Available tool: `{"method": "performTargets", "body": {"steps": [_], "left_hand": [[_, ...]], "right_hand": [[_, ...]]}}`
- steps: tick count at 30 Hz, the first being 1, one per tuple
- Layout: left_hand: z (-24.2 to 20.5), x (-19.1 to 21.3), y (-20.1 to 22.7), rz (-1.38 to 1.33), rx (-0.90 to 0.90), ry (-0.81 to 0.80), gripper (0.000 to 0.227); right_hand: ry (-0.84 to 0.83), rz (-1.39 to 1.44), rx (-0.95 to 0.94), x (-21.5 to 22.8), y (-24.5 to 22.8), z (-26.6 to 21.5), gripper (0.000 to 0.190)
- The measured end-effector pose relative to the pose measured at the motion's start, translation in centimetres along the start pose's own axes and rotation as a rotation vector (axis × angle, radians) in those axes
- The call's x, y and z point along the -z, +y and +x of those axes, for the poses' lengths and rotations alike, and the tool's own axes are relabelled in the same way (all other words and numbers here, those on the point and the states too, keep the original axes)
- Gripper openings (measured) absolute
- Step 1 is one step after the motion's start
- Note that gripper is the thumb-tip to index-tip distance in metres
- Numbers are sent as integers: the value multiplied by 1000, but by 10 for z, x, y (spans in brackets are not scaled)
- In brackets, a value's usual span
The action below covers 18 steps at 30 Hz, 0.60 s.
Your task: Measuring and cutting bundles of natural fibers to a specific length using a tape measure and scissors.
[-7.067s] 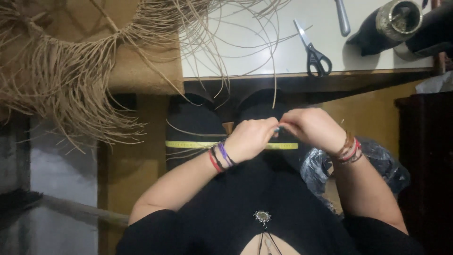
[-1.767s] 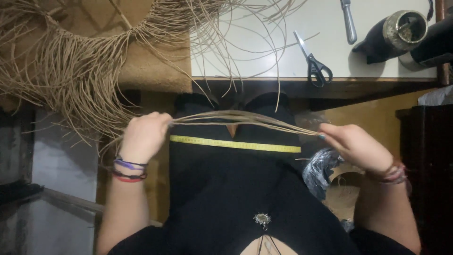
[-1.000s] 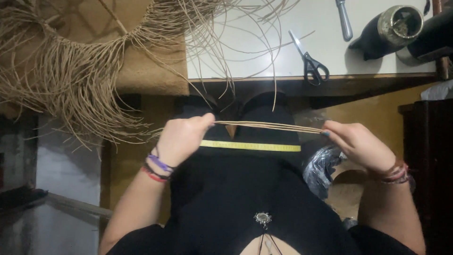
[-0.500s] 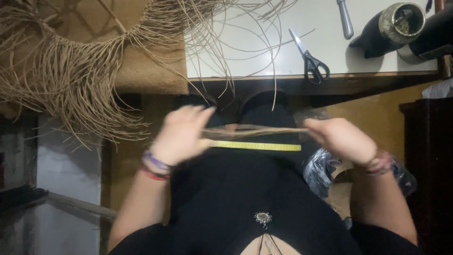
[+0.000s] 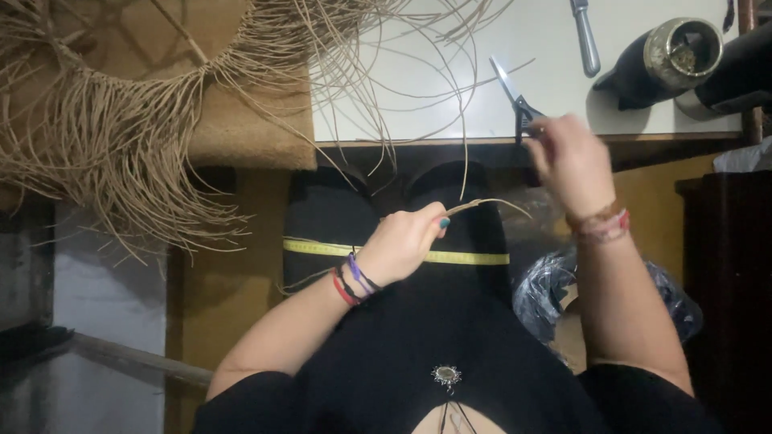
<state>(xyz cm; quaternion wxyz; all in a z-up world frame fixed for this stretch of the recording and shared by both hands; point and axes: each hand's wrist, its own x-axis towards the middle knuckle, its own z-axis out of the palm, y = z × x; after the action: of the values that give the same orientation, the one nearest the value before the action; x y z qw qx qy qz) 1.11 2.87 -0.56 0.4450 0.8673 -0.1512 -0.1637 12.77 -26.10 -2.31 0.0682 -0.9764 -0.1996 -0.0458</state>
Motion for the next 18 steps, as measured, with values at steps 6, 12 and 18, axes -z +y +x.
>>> {"method": "performTargets", "body": {"steps": [6, 12, 18], "left_hand": [[-1, 8, -9, -34, 47, 13, 19], [-1, 19, -8, -66, 48, 5, 20], [-3, 26, -13, -104, 74, 7, 24]], "right_hand": [[-42, -191, -71, -44, 33, 17, 61], [-25, -337, -149, -59, 32, 8, 53], [7, 425, -268, 48, -17, -23, 35]]}}
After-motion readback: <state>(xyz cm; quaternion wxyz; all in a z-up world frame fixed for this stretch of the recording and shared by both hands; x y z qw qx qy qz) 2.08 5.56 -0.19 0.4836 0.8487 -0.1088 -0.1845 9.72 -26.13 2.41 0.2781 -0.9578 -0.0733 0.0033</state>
